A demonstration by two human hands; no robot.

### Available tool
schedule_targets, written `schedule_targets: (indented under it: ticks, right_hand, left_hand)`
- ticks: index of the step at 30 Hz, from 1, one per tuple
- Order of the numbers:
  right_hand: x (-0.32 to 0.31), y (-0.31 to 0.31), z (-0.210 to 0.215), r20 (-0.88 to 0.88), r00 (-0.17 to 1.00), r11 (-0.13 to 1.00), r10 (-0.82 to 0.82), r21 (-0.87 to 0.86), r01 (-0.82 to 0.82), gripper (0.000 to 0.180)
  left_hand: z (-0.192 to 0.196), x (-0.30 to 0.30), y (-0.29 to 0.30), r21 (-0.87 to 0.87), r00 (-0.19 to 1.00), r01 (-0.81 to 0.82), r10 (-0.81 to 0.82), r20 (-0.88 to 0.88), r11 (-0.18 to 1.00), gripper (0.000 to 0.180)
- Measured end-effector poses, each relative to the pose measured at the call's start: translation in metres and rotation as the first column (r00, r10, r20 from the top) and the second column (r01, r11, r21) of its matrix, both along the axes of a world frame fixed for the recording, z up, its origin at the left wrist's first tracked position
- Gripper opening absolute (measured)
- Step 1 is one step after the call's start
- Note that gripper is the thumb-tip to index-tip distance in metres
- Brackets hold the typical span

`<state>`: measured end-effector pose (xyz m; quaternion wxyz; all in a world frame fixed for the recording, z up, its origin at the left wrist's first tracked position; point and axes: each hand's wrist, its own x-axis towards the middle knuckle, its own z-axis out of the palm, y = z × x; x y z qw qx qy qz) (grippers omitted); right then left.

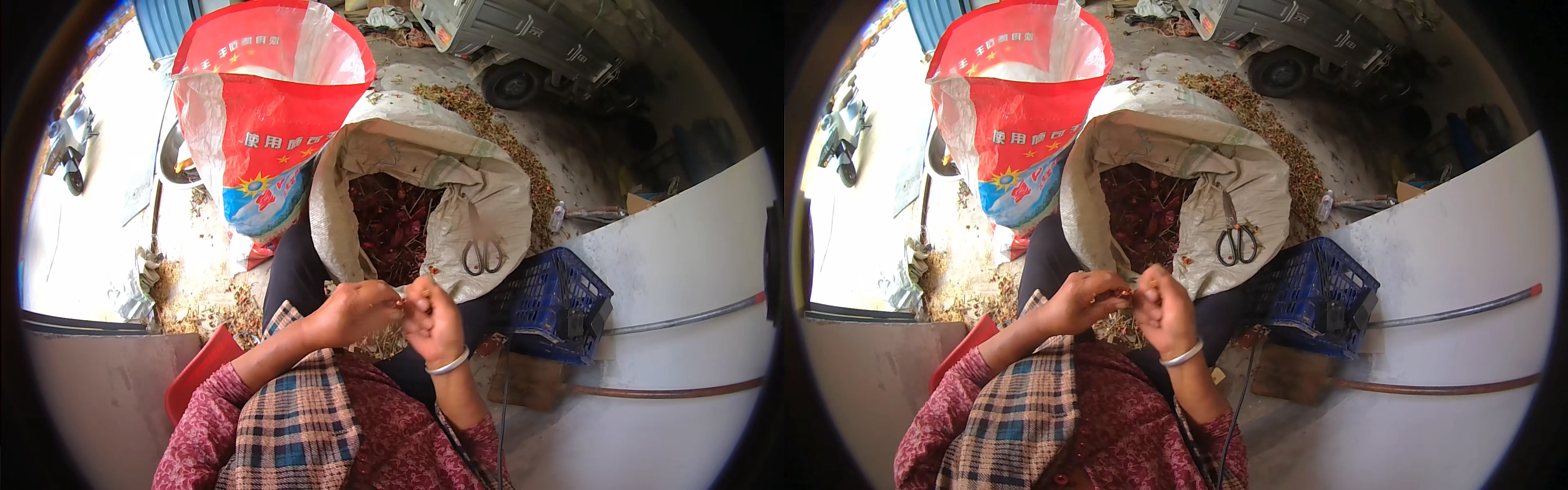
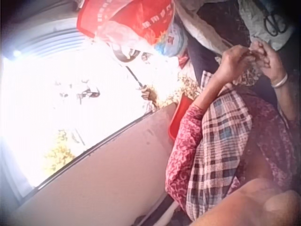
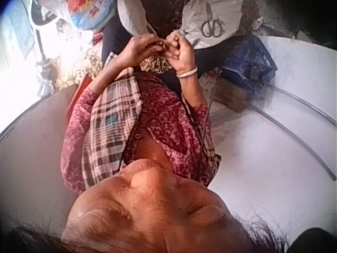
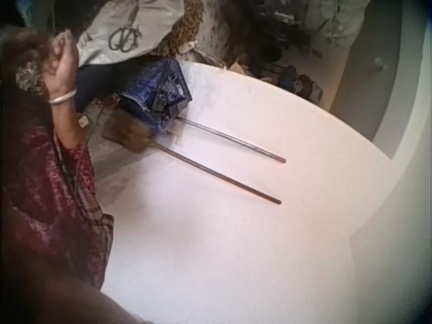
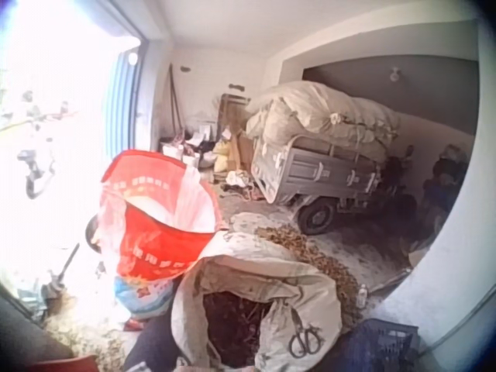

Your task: The person sits on a low chair and removes stems from dried red chili peppers. They handle the peppers by hand and use scissors to cut stems when needed, placing the trimmed peppers into a red plastic bag.

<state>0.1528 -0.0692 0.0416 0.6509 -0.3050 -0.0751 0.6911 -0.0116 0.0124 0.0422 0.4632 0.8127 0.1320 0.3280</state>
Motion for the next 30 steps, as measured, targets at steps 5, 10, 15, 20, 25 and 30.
schedule_targets:
  ticks: [5,10,15,20,25,30]
  right_hand:
    - [0.011,0.0,0.018,0.3,0.952,0.99,-0.064,0.142,0.021,0.02]
    - [0.001,-0.002,0.013,0.743,0.669,0.972,-0.029,0.177,-0.155,0.018]
    - [-0.026,0.006,0.014,0.952,0.029,0.937,-0.304,0.304,-0.174,0.009]
    - [-0.013,0.0,0.007,0.941,0.271,0.972,-0.203,0.227,-0.064,0.005]
    - [-0.013,0.0,0.009,0.942,0.124,0.94,-0.312,0.325,-0.103,0.008]
    - [-0.014,-0.003,0.008,0.944,0.225,0.964,-0.241,0.26,-0.062,0.012]
  left_hand:
    - [-0.003,-0.006,-0.004,-0.212,0.996,-0.037,0.018,-0.092,0.977,0.018]
    - [-0.001,-0.001,-0.003,-0.191,0.959,-0.121,0.065,-0.276,0.974,0.021]
    - [-0.019,-0.001,-0.002,-0.069,0.946,-0.125,0.098,-0.31,0.99,0.023]
    - [0.0,-0.008,-0.003,-0.582,0.987,0.003,-0.097,-0.131,0.813,0.026]
    - [0.0,-0.008,-0.001,-0.385,0.977,-0.06,-0.024,-0.21,0.921,0.026]
    - [0.0,-0.006,-0.006,-0.213,0.983,-0.09,0.052,-0.175,0.973,0.02]
